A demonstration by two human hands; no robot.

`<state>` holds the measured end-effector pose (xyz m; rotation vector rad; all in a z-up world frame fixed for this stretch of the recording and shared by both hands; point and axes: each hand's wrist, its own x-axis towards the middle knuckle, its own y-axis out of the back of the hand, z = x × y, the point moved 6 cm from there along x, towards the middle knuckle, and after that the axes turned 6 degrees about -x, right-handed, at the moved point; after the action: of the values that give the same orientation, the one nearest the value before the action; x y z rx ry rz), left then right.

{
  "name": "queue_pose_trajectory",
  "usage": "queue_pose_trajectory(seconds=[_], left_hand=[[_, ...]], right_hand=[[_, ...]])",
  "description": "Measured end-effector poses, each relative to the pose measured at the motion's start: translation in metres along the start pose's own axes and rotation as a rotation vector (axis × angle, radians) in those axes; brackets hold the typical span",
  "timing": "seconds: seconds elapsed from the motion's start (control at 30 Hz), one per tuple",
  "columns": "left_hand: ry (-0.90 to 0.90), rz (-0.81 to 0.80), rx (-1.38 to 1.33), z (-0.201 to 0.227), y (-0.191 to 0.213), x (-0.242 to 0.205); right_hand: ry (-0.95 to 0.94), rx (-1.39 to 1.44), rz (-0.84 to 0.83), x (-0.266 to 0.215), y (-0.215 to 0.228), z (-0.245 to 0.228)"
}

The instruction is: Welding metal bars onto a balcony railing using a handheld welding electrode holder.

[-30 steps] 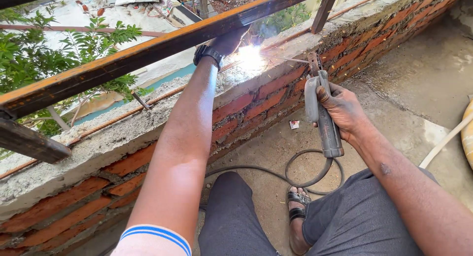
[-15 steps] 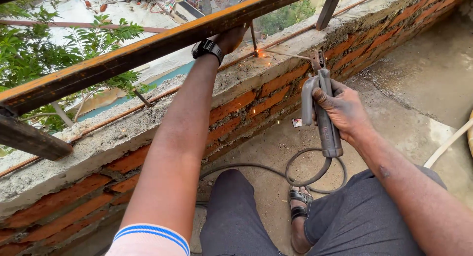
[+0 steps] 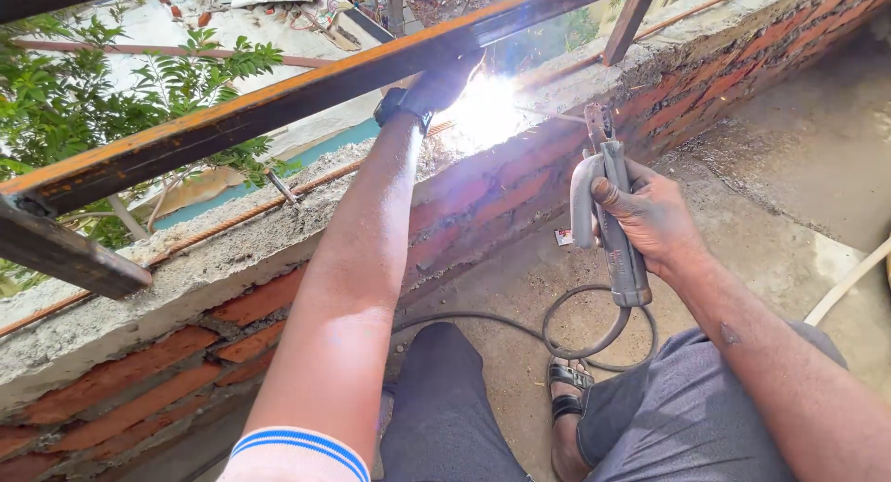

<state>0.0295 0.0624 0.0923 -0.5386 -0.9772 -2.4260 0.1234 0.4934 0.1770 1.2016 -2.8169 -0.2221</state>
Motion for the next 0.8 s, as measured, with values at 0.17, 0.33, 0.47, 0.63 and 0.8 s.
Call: queue_pose_trajectory(seconds=[0.17,0.33,0.47,0.63,0.8], left_hand=[[-0.113,-0.100,0.049,0.049,0.016,-0.026],[0.235,-0.098,-0.166,0.126,0.053,-0.075],[0.526,-0.274,-0.288,0.081,0.033,-0.072],[0.492,-0.268,-0.353,0.120,0.056,-0.091],[0.701,-0.282,-0.241,0.101,0.056,-0.094]], right_hand=[[0.013,0.041,-0.021,0.002,0.000,0.006],[0.005,-0.037,0.016,-0.007,-0.007,-0.008],[0.069,-0.161,0.012,0.006,0.003,0.009],[0.027,-0.236,0.066,0.011,0.005,0.010],[0.060,-0.142,0.013,0.006,0.000,0.002]])
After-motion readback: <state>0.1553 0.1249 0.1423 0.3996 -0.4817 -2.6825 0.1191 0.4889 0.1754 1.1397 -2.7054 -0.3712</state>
